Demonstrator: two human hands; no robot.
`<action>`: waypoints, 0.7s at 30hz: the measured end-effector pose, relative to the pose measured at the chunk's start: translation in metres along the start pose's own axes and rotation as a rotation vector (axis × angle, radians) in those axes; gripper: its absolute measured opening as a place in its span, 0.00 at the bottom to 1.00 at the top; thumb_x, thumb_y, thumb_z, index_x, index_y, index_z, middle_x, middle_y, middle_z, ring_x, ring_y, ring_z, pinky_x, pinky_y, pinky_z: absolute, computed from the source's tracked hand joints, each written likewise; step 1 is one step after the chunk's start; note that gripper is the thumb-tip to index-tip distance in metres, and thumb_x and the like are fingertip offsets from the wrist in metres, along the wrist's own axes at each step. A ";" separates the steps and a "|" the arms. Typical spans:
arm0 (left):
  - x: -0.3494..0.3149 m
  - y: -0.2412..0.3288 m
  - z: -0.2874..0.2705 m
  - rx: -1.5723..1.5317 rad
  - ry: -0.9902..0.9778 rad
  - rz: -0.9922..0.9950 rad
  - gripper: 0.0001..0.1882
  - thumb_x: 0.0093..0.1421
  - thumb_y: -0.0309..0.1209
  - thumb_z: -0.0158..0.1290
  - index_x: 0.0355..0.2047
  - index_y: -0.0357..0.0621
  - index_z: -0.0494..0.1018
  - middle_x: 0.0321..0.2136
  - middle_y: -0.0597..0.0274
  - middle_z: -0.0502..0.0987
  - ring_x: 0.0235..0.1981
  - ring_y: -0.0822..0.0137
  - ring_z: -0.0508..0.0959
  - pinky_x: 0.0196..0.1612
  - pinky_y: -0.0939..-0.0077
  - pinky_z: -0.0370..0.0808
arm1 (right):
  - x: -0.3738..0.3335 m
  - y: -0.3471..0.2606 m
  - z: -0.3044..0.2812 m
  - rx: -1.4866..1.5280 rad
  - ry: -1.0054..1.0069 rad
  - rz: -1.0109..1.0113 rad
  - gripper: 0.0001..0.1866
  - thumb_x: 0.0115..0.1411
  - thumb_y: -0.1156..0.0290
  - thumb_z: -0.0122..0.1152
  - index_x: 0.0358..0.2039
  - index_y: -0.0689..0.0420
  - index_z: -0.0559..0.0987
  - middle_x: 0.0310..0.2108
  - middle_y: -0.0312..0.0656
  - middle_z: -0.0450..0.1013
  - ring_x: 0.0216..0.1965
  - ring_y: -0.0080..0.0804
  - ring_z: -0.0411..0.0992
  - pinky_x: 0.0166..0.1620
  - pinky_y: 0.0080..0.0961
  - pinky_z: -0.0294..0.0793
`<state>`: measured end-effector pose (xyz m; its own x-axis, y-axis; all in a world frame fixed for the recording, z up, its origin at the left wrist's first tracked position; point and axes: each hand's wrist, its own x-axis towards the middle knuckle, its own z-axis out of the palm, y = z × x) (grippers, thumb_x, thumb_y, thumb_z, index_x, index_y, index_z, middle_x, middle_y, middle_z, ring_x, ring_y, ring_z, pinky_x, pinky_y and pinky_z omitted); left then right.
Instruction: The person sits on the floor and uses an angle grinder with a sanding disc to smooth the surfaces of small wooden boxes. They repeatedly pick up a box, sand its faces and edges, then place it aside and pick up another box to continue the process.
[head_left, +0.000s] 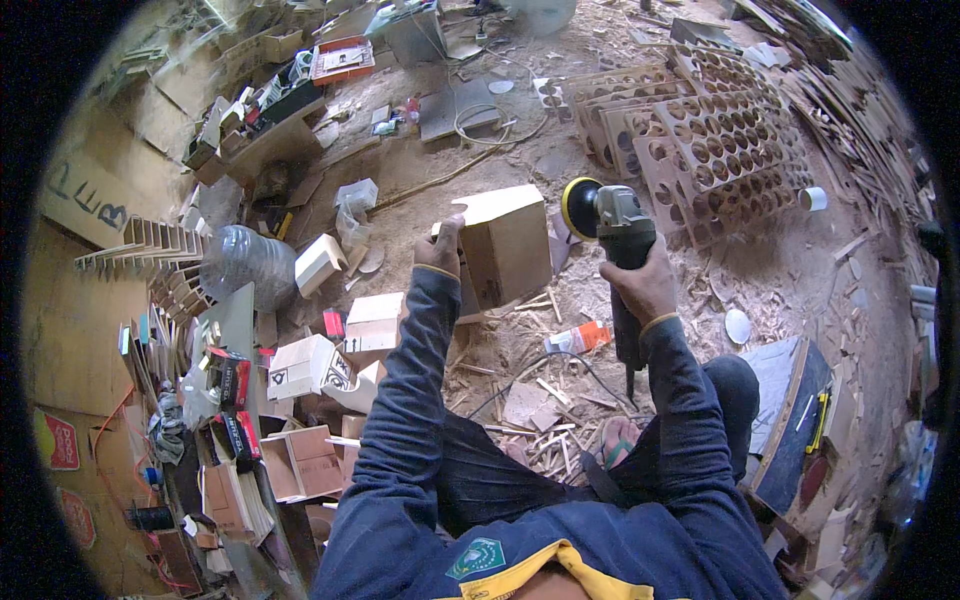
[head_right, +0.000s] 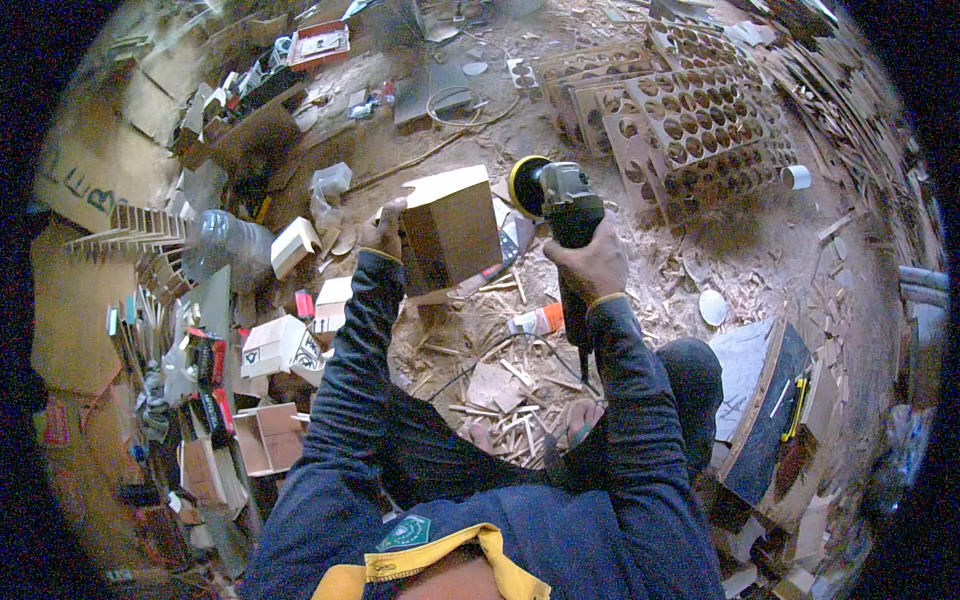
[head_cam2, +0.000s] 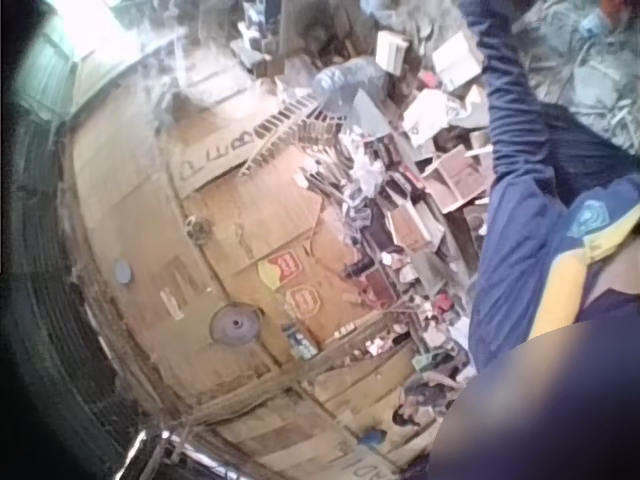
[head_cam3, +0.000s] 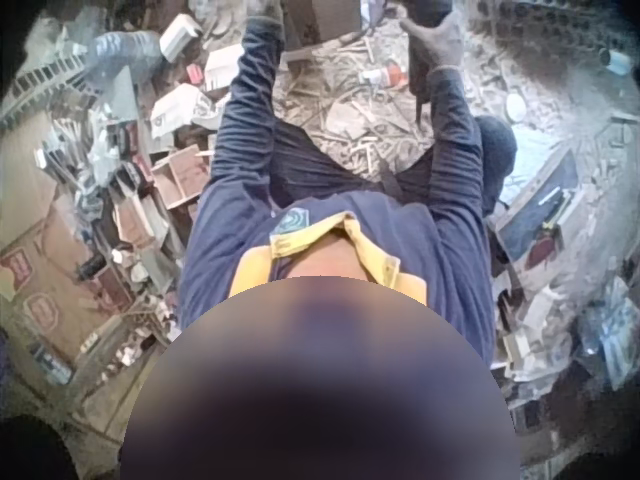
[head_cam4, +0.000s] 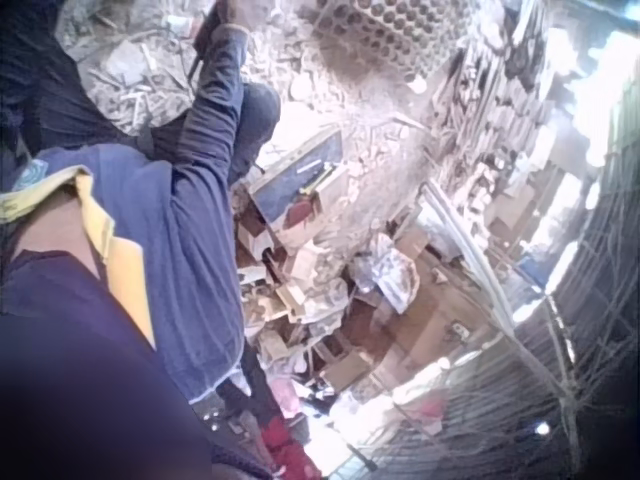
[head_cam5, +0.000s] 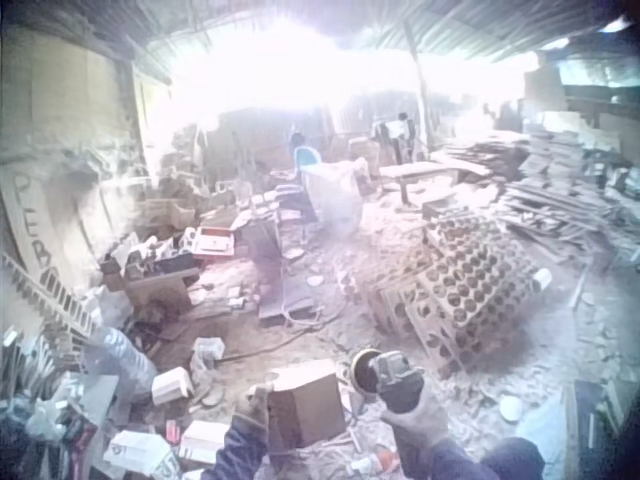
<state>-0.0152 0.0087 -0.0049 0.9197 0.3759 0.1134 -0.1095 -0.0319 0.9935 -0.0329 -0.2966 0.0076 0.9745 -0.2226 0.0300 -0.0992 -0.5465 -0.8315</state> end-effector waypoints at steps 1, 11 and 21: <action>-0.005 0.002 0.003 0.001 -0.002 0.047 0.21 0.62 0.47 0.63 0.34 0.37 0.81 0.26 0.70 0.79 0.26 0.77 0.73 0.31 0.77 0.71 | -0.003 -0.001 -0.003 0.066 -0.016 -0.114 0.35 0.42 0.64 0.76 0.52 0.59 0.74 0.43 0.48 0.79 0.43 0.41 0.79 0.49 0.36 0.78; -0.024 0.037 0.006 0.199 -0.088 0.270 0.17 0.64 0.39 0.60 0.38 0.35 0.80 0.32 0.62 0.83 0.33 0.74 0.79 0.38 0.74 0.76 | -0.041 -0.041 -0.020 0.151 -0.212 -0.197 0.32 0.43 0.70 0.73 0.51 0.59 0.75 0.42 0.47 0.79 0.45 0.38 0.78 0.51 0.34 0.76; -0.011 0.021 -0.002 0.042 -0.035 0.260 0.17 0.63 0.41 0.60 0.37 0.36 0.80 0.30 0.64 0.81 0.30 0.73 0.77 0.35 0.73 0.75 | -0.031 -0.032 -0.019 0.165 0.000 -0.246 0.30 0.44 0.65 0.75 0.48 0.58 0.75 0.38 0.48 0.79 0.38 0.42 0.80 0.45 0.38 0.79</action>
<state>-0.0288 0.0057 0.0144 0.8755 0.3177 0.3641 -0.3282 -0.1621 0.9306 -0.0635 -0.2876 0.0439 0.9651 -0.0997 0.2420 0.1741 -0.4458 -0.8780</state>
